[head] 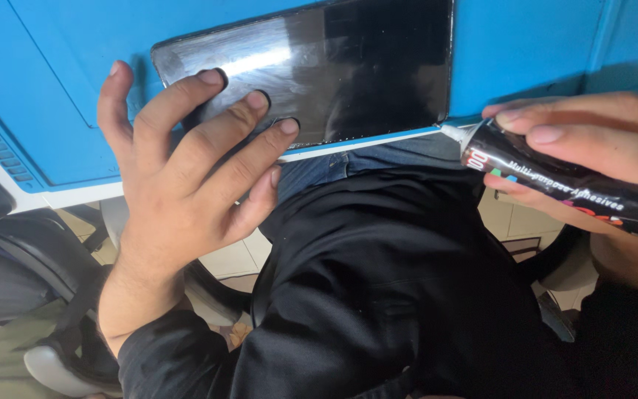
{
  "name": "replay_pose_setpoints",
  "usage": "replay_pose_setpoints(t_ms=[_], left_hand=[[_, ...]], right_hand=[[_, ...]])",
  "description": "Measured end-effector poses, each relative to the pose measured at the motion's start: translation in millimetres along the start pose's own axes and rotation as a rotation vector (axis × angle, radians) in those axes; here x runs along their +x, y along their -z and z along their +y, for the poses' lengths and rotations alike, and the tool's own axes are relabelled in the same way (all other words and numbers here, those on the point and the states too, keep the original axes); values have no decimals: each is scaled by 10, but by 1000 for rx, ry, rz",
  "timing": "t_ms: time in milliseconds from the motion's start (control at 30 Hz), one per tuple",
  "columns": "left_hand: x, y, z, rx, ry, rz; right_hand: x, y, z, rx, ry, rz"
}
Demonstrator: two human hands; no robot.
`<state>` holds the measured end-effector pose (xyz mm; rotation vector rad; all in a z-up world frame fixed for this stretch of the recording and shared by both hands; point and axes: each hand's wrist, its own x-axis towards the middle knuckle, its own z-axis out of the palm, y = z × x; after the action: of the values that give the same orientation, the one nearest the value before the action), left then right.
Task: The person applies a thin line of adhesive from a tube along the edges of a black smartphone screen while seated. They repeatedly reposition the phone and continue applying adhesive along different edges throughout the clip.
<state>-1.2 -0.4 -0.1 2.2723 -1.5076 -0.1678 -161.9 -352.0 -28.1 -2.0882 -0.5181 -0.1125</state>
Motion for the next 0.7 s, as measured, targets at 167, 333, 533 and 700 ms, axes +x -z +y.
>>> replay_pose_setpoints(t_ms=[167,333,533,700], left_hand=[[-4,-1,-13,-3,-9,2],[19,9,1,-1,-4,-5],[-13,20,52,138,-46,44],[-198,-122,420,-266,-296,134]], right_hand=[[-34,-46,31,2,9,41],[-156,-78,95,-19,19,67],[-363,-105,110,-90,25,102],[-204,-405,-303,-237,112,114]])
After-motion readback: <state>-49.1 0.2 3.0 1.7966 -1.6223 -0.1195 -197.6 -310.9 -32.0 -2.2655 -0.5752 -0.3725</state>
